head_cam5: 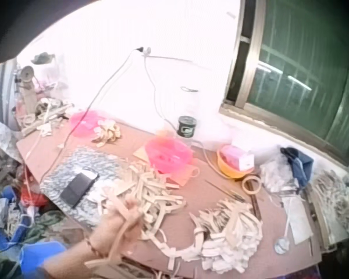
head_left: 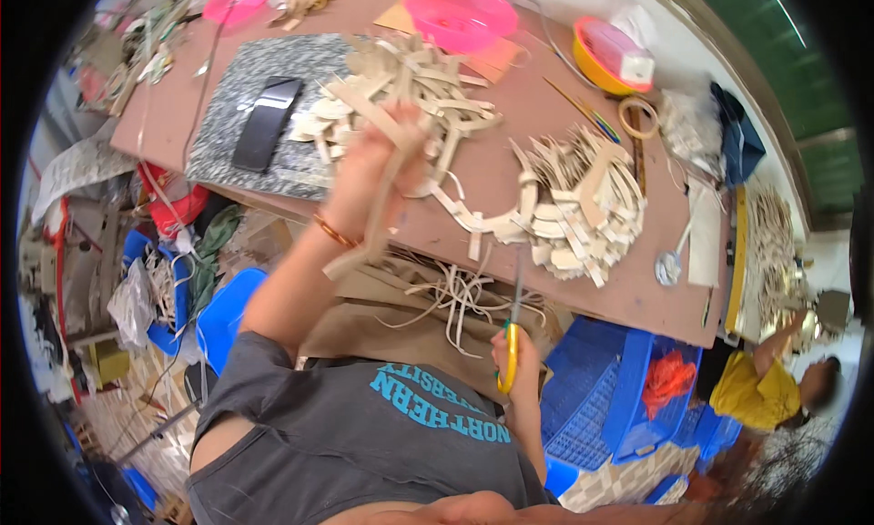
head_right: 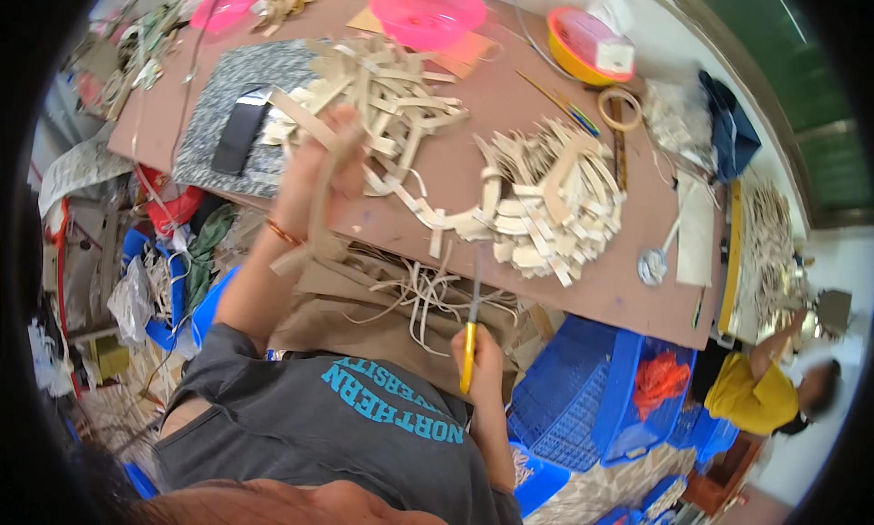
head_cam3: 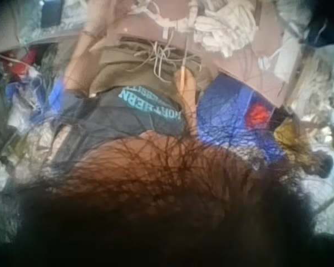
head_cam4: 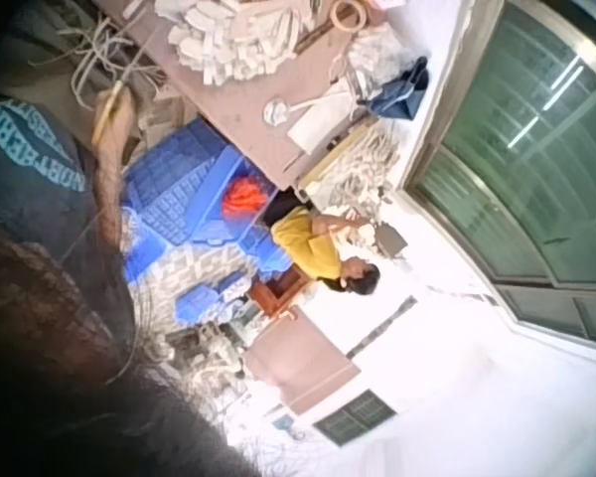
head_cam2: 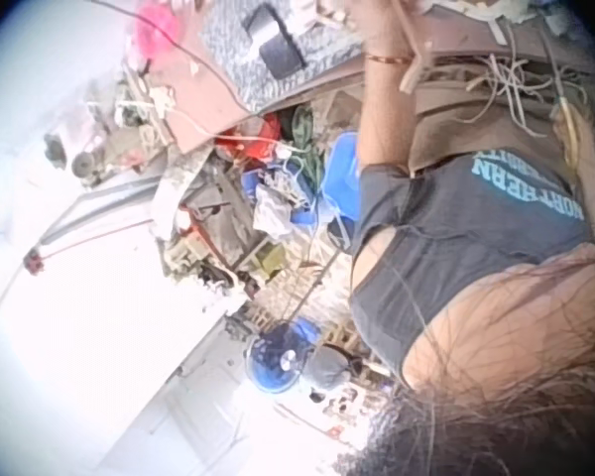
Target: The person uses yellow-handled scissors to cut long strips of beige fabric into smaller segments. They hold the fabric with their left hand and cut with their right hand, dropping the finished pieces onto a pile on the table. The task is performed continuously throughout the clip.
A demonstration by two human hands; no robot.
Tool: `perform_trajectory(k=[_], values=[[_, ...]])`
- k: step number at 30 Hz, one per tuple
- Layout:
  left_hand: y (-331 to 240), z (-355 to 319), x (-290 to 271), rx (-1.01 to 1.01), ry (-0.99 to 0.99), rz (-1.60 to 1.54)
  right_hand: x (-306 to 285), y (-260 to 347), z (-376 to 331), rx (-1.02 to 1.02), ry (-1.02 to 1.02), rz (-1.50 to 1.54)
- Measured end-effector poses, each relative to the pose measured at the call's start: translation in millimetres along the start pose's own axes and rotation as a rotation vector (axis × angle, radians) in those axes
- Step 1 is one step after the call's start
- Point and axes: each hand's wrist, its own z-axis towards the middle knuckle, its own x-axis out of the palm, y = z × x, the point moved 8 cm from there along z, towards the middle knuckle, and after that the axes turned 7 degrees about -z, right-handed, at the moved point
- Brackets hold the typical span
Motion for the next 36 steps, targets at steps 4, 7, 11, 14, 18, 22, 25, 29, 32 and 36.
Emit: perform_trajectory(k=[4, 7, 11, 14, 18, 22, 25, 29, 32, 36], values=[[-97, 61, 19, 0.558, 0.031, 0.917, -15, 19, 6, 0.030, -0.005, -0.836], [-106, 74, 48, 0.915, 0.023, 1.582, -3, 32, 3, -0.135, -0.089, -0.911], [-42, 27, 75, 0.863, 0.284, 1.489, 38, 29, -9, -0.245, 0.263, -0.963], [54, -1, 61, 0.613, 0.745, 1.687, 21, 37, -7, -0.237, 0.286, -0.844], [114, -5, 36, 0.401, 0.691, 1.860, -4, 44, -7, -0.227, 0.256, -0.663], [124, 2, 17, 0.086, 0.576, 1.878, -21, 36, -6, -0.105, 0.131, -0.491], [115, -5, 18, -0.028, 0.592, 1.784, -26, 11, 1, -0.018, 0.057, -0.223], [87, -15, 20, 0.083, 0.449, 1.392, -18, -6, 3, 0.155, 0.075, 0.460], [69, -4, -4, 0.249, 0.256, 1.125, -13, 3, 6, 0.006, 0.121, 0.256], [91, 17, -46, -0.143, 0.045, 0.254, -5, 16, 8, -0.054, 0.093, 0.106]])
